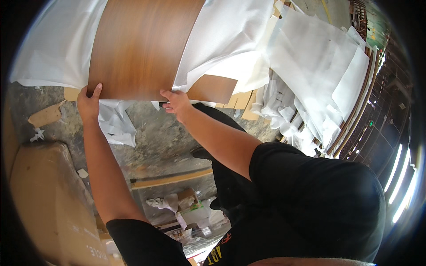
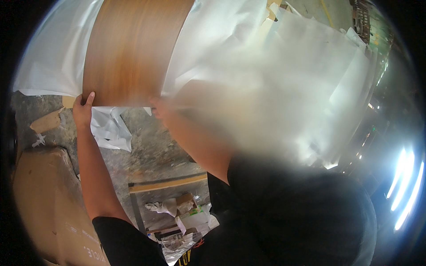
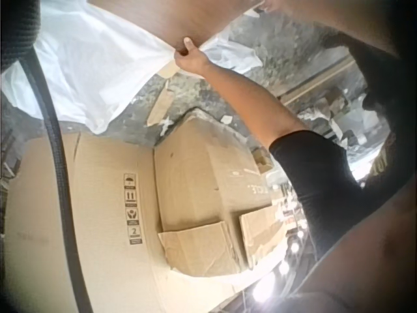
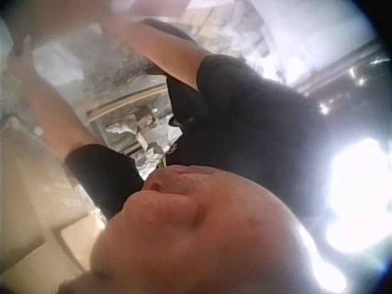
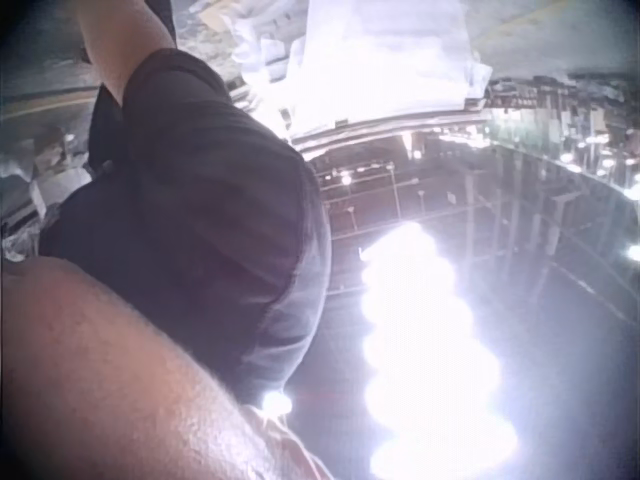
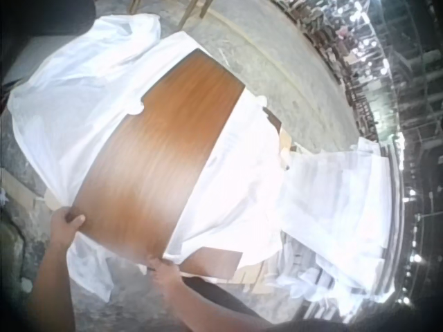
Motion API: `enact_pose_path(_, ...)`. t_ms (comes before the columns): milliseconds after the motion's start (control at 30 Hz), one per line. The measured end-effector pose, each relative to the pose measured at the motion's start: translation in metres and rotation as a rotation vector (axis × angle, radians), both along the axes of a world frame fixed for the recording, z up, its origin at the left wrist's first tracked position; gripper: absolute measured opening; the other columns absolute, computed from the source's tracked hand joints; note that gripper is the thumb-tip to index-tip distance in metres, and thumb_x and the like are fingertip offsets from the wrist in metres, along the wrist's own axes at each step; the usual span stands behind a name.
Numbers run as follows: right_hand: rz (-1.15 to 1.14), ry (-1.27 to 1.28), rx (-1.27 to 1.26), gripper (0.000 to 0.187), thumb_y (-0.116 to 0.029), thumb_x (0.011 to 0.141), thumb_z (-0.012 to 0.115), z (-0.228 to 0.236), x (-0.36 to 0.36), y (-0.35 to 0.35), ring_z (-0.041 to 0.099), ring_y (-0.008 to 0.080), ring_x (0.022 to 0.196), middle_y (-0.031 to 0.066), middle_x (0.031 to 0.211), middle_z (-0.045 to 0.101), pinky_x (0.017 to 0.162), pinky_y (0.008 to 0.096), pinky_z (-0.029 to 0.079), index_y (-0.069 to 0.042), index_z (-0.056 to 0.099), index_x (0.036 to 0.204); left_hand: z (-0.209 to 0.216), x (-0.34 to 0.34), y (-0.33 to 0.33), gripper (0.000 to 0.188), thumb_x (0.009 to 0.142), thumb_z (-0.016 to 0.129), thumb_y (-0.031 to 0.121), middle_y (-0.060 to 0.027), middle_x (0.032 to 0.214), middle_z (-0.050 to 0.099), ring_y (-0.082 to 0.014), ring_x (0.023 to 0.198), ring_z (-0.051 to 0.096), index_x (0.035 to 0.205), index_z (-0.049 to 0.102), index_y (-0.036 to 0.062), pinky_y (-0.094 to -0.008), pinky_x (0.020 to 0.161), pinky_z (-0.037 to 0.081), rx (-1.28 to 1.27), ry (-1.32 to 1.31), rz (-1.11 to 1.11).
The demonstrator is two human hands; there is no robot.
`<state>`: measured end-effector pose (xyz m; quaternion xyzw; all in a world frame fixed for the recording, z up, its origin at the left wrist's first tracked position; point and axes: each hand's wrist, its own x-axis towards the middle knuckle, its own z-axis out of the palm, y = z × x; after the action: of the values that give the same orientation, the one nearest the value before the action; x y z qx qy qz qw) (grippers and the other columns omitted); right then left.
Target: The person repeatedly picks up brown wood panels, uses red-handled pliers to trim edges, and places the panels on a plastic-covered work surface. The person handles multiple panels one at a time, trimming and stacking them.
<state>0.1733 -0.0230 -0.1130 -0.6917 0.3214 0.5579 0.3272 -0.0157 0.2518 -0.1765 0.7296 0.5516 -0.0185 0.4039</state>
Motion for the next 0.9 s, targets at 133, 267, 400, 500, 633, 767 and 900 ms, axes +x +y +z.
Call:
enact_pose_path(133, -0.034, -0.024, 0.009, 0.055, -0.034, 0.088, 0.084, -0.004, 0.003, -0.002, 0.061, 0.0197, 0.069, 0.0093, 0.103, 0.067, 0.066, 0.0380, 0.052, -0.001, 0.062, 0.126, -0.003, 0.002, 0.005, 0.065, 0.088, 0.086, 0.047, -0.0228, 0.119, 0.076, -0.0358, 0.109, 0.073, 0.123, 0.073, -0.0063, -0.0418, 0.099, 0.054, 0.031, 0.072, 0.004)
enact_pose_path(267, -0.092, -0.074, -0.036, 0.039, -0.020, 0.088, 0.080, -0.005, -0.003, -0.002, 0.052, 0.0160, 0.057, 0.0062, 0.090, 0.059, 0.055, 0.0361, 0.044, -0.003, 0.063, 0.120, 0.007, 0.009, 0.009, 0.060, 0.090, 0.084, 0.046, -0.0203, 0.113, 0.078, -0.0334, 0.105, 0.074, 0.122, 0.074, -0.0036, -0.0408, 0.094, 0.055, -0.035, 0.096, -0.028)
enact_pose_path(400, -0.150, -0.072, -0.055, 0.029, -0.012, 0.087, 0.074, -0.014, -0.003, -0.007, 0.048, 0.0148, 0.056, 0.0045, 0.085, 0.054, 0.052, 0.0348, 0.040, -0.004, 0.063, 0.113, 0.015, 0.012, 0.013, 0.054, 0.092, 0.081, 0.044, -0.0191, 0.108, 0.079, -0.0312, 0.100, 0.075, 0.119, 0.075, -0.0024, -0.0404, 0.090, 0.054, -0.051, 0.225, -0.115)
enact_pose_path(500, -0.142, -0.045, -0.044, 0.025, -0.009, 0.086, 0.071, -0.021, -0.003, -0.014, 0.045, 0.0144, 0.056, 0.0044, 0.084, 0.052, 0.052, 0.0345, 0.038, -0.004, 0.062, 0.109, 0.009, 0.009, 0.014, 0.047, 0.090, 0.084, 0.042, -0.0201, 0.096, 0.077, -0.0360, 0.085, 0.072, 0.105, 0.076, -0.0025, -0.0440, 0.080, 0.054, -0.071, 0.085, -0.046)
enact_pose_path(633, -0.137, -0.027, -0.020, 0.028, -0.009, 0.085, 0.068, -0.020, -0.006, -0.016, 0.042, 0.0138, 0.055, 0.0050, 0.087, 0.052, 0.051, 0.0340, 0.036, -0.005, 0.060, 0.112, -0.006, 0.002, 0.017, 0.049, 0.091, 0.083, 0.044, -0.0209, 0.099, 0.077, -0.0367, 0.088, 0.072, 0.109, 0.077, -0.0013, -0.0431, 0.083, 0.054, -0.046, 0.065, -0.077)
enact_pose_path(767, -0.163, -0.003, 0.001, 0.039, -0.013, 0.085, 0.071, -0.006, -0.003, -0.008, 0.040, 0.0127, 0.055, 0.0056, 0.090, 0.053, 0.051, 0.0331, 0.033, -0.006, 0.056, 0.120, -0.009, -0.003, 0.025, 0.050, 0.093, 0.080, 0.045, -0.0220, 0.101, 0.077, -0.0376, 0.092, 0.072, 0.114, 0.076, -0.0011, -0.0419, 0.086, 0.054, -0.065, 0.057, -0.142)
enact_pose_path(900, -0.173, 0.014, -0.024, 0.045, -0.017, 0.085, 0.075, 0.008, 0.000, -0.001, 0.039, 0.0124, 0.055, 0.0058, 0.090, 0.053, 0.050, 0.0330, 0.031, -0.008, 0.052, 0.123, -0.006, -0.004, 0.032, 0.051, 0.098, 0.078, 0.039, -0.0201, 0.109, 0.080, -0.0271, 0.098, 0.075, 0.122, 0.074, -0.0050, -0.0381, 0.091, 0.055, -0.141, 0.097, -0.214)
